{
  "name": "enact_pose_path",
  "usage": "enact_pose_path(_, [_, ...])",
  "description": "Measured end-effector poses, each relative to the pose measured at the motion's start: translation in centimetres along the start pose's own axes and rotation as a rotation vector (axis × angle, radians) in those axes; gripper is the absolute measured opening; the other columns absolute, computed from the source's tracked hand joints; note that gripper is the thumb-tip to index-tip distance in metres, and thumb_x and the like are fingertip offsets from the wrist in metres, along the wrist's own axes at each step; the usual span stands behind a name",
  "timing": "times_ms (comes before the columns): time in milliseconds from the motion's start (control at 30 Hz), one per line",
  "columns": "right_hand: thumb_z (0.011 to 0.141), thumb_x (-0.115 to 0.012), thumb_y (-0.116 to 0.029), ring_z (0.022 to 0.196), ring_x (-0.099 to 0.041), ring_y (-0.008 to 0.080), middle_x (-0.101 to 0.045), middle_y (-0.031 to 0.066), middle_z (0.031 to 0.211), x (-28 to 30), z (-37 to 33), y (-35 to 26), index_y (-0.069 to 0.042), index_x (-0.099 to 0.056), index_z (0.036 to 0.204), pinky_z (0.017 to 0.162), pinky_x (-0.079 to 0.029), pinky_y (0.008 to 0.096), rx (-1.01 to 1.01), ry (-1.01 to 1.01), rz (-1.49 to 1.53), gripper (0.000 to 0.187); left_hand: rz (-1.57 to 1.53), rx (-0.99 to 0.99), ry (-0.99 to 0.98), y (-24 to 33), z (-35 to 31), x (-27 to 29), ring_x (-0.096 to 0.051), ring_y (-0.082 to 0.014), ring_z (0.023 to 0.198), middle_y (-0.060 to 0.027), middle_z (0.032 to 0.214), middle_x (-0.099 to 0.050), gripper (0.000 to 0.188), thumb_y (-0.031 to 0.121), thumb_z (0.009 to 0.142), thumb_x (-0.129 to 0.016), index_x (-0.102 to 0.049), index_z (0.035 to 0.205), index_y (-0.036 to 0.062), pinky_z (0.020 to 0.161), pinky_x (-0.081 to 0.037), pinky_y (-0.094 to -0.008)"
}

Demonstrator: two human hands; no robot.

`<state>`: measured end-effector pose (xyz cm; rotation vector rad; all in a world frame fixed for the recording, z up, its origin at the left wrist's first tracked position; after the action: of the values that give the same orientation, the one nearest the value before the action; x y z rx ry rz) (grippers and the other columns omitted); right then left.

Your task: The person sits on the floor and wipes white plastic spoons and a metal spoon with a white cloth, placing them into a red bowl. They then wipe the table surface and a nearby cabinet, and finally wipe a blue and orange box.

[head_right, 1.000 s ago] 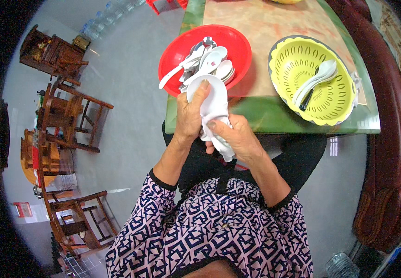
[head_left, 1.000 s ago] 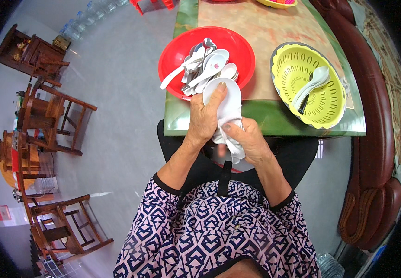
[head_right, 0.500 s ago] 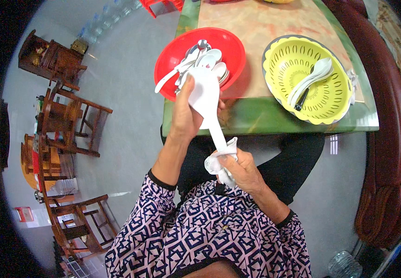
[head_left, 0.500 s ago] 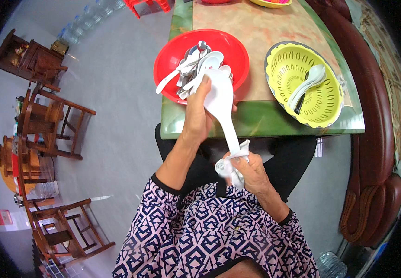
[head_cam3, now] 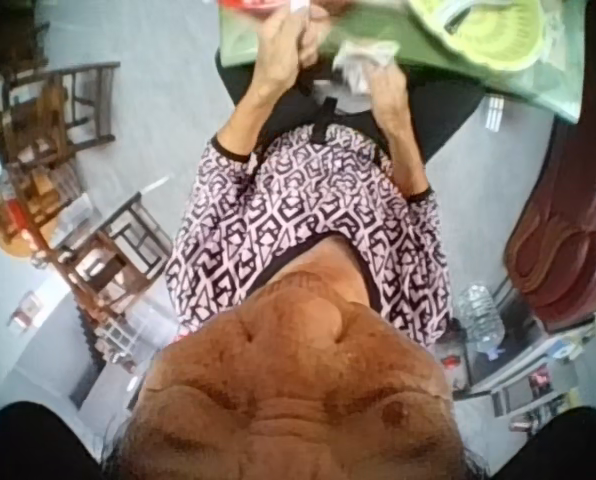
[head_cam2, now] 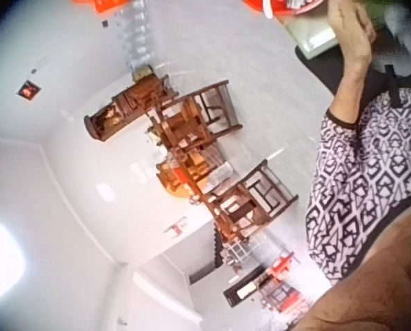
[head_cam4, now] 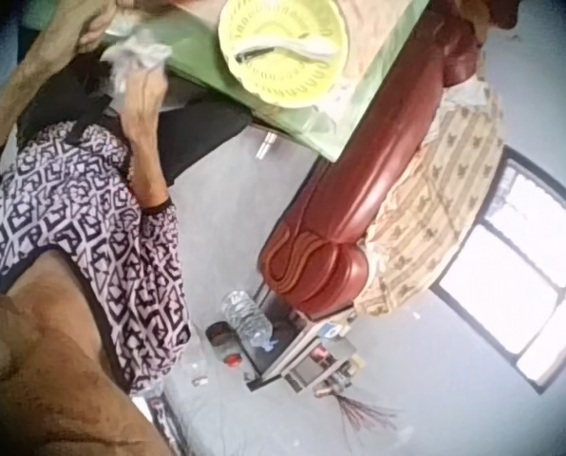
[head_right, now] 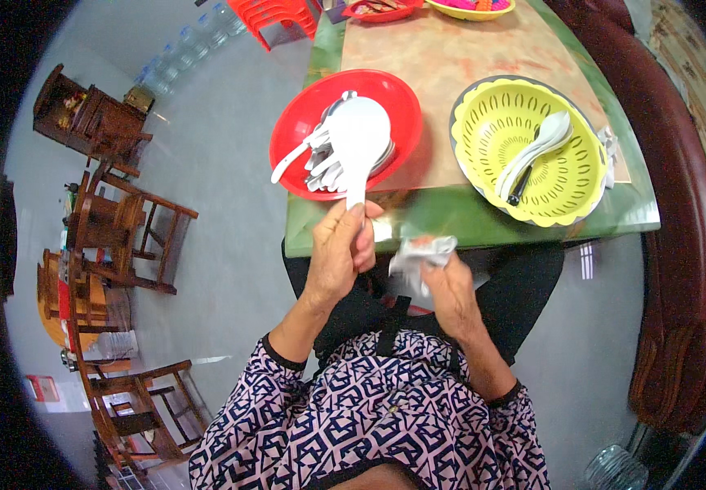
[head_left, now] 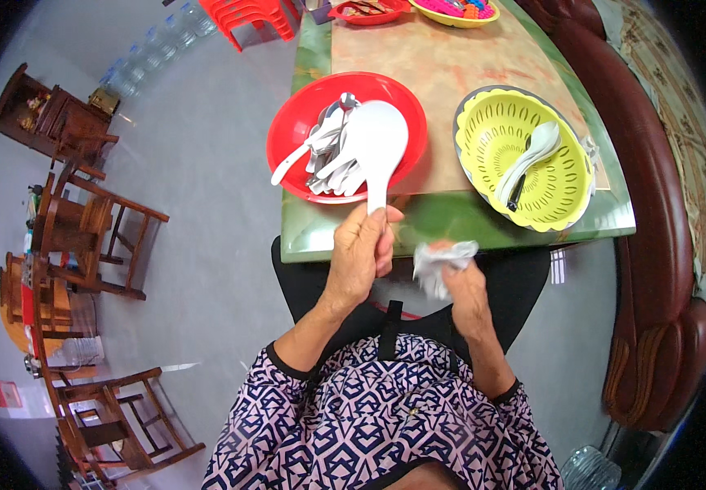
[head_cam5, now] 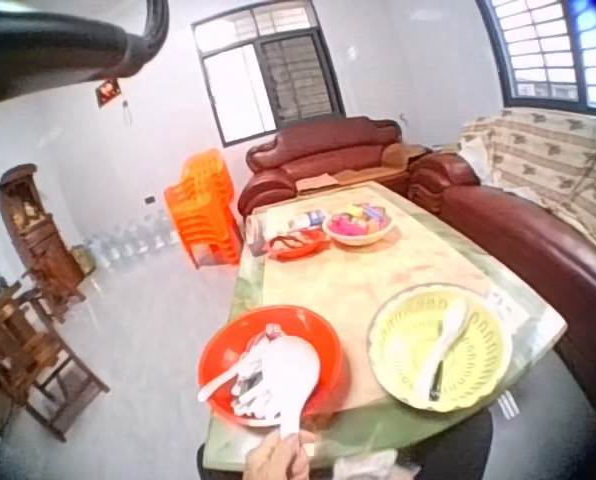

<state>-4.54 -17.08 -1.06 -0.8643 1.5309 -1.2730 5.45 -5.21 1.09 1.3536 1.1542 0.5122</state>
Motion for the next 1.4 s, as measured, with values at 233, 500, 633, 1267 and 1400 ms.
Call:
enact_pose_path(233, [0.067,-0.06,0.002,0.097,-0.048,0.0302,-0.054,0.0104,0.107,-3.8,2.3,-6.2,-0.006,-0.061,0.11,0.083,-0.041,0.0373,0.737,-0.063,-0.821,0.044,0.16,0.031,-0.066,-1.6,-1.7,-1.4,-0.032,-0.0019,0.046,0.0053,0.063,-0.041,0.027,0.019,0.099,-0.036,-0.047,0.118,0.0029,0.04,-0.026,-0.0181])
enact_pose_path(500, [0.068,-0.057,-0.001,0.092,-0.048,0.0292,-0.057,0.0077,0.098,-4.5,4.4,-6.2,-0.007,-0.061,0.104,0.082,-0.037,0.0389,0.777,-0.203,-0.889,0.036,0.241,0.095,-0.181,-2.4,-2.4,-0.2,-0.028,-0.0019,0.049,0.0068,0.063,-0.035,0.029,0.018,0.098,-0.039,-0.047,0.121,0.0032,0.041,-0.022,-0.0168])
enact_pose_path(633, [0.066,-0.057,-0.001,0.093,-0.047,0.0323,-0.054,0.0111,0.095,-3.1,7.0,-6.8,-0.005,-0.055,0.102,0.083,-0.035,0.0418,0.758,-0.12,-0.85,0.036,0.205,0.205,-0.27,-3.6,-3.5,-0.8,-0.026,-0.0017,0.049,0.0079,0.062,-0.032,0.032,0.018,0.097,-0.043,-0.049,0.124,0.0027,0.041,-0.021,-0.0171])
enact_pose_path(1267, [0.071,-0.059,0.005,0.088,-0.052,0.0301,-0.051,0.0155,0.098,-4.1,1.7,-3.8,-0.001,-0.061,0.107,0.078,-0.044,0.0386,0.534,-0.08,-0.67,0.037,0.078,0.214,-0.154,-4.6,-3.3,0.7,-0.026,-0.0027,0.044,0.0065,0.057,-0.032,0.025,0.017,0.096,-0.043,-0.052,0.116,0.0056,0.04,-0.022,-0.0184])
enact_pose_path(1400, [0.067,-0.06,0.007,0.087,-0.052,0.0279,-0.054,0.0107,0.093,-3.9,1.7,-4.2,-0.006,-0.066,0.102,0.077,-0.045,0.0356,0.575,-0.113,-0.619,0.037,-0.064,0.282,-0.203,-5.1,-3.5,0.4,-0.025,-0.0029,0.043,0.0063,0.056,-0.032,0.026,0.017,0.096,-0.041,-0.052,0.117,0.0057,0.039,-0.023,-0.0178])
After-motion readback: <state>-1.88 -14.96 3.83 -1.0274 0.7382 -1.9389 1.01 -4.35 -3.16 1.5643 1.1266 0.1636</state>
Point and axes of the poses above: each hand's wrist, its own z-axis towards the middle knuckle, its own x-axis out of the back of the hand, y = z × x, the point moved 8 cm from there along z, towards the middle knuckle
